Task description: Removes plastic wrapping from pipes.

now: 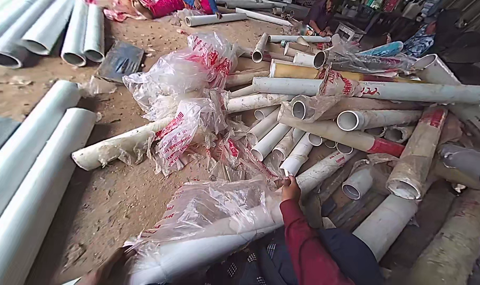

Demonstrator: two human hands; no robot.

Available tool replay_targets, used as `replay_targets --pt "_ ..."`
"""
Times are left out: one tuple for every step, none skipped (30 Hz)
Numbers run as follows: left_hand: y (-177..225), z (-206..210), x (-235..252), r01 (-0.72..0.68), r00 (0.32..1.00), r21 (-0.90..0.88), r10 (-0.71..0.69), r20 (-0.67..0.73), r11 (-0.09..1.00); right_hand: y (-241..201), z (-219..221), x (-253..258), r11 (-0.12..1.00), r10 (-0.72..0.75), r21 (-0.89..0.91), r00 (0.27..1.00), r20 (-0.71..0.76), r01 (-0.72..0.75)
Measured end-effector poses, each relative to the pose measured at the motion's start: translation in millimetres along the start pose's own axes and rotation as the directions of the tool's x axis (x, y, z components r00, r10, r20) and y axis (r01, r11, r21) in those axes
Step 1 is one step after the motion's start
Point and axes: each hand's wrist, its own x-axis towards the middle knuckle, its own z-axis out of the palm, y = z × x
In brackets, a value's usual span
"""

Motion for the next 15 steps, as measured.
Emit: replay_targets --pt "-45.0 38.9 18.8 -0.132 0.962 0.012 0.131 -0.241 0.991 -1.5 0.0 -5.3 0.997 -0.067 0.046 0.998 0.002 0.067" --pt "-73.5 59.4 31.2 -0.153 0.937 0.010 0.149 -0.315 0.988 -7.1 -1.2 -9.8 0.988 -0.138 0.078 0.990 0.018 0.137" --pt "-83.3 65.1 35.5 -0.122 0.947 -0.002 0.115 -0.301 0.993 -16.0 -4.9 -13.3 0.977 -0.192 0.107 0.980 0.044 0.187" --pt "-83.6 63.2 36.4 -0.086 0.961 -0.014 0.079 -0.264 0.996 -25.3 -9.7 -17.5 0.968 -0.224 0.134 0.972 0.076 0.212" --pt "-79.6 58.9 36.8 -0.056 0.971 -0.025 0.049 -0.235 0.998 -34.5 -14.8 -21.0 0.961 -0.247 0.155 0.963 0.111 0.229" --pt "-74.8 54.0 37.1 -0.038 0.975 -0.027 0.031 -0.221 0.999 -41.9 -19.5 -24.3 0.955 -0.275 0.161 0.949 0.155 0.251" --pt "-70.3 50.3 36.6 -0.036 0.975 -0.030 0.029 -0.220 0.999 -47.1 -24.7 -27.4 0.946 -0.314 0.152 0.927 0.203 0.287" --pt "-67.2 48.1 35.6 -0.041 0.973 -0.034 0.032 -0.228 0.999 -49.8 -29.1 -30.7 0.934 -0.355 0.134 0.900 0.252 0.331" --pt "-65.8 47.6 35.5 -0.053 0.969 -0.038 0.042 -0.245 0.998 -49.8 -32.6 -34.1 0.919 -0.393 0.117 0.867 0.306 0.375" --pt "-66.4 48.6 36.6 -0.061 0.965 -0.035 0.050 -0.257 0.998 -46.4 -33.9 -38.1 0.898 -0.433 0.089 0.825 0.363 0.431" --pt "-65.5 48.9 38.1 -0.059 0.965 -0.035 0.048 -0.256 0.998 -41.2 -33.2 -43.3 0.870 -0.462 0.052 0.776 0.429 0.490" --pt "-63.6 48.7 38.8 -0.051 0.967 -0.041 0.039 -0.252 0.998 -34.5 -29.9 -50.1 0.833 -0.481 0.012 0.714 0.508 0.553" --pt "-60.8 46.7 38.2 -0.032 0.971 -0.052 0.018 -0.238 0.998 -27.0 -23.7 -59.4 0.786 -0.484 -0.026 0.641 0.596 0.618" --pt "-58.7 44.5 38.1 -0.002 0.976 -0.056 -0.011 -0.216 0.998 -18.1 -15.0 -69.2 0.718 -0.486 -0.061 0.563 0.668 0.693" --pt "-58.8 43.8 39.4 0.018 0.977 -0.050 -0.028 -0.212 0.999 -9.2 -4.5 -77.6 0.646 -0.486 -0.085 0.494 0.721 0.759"
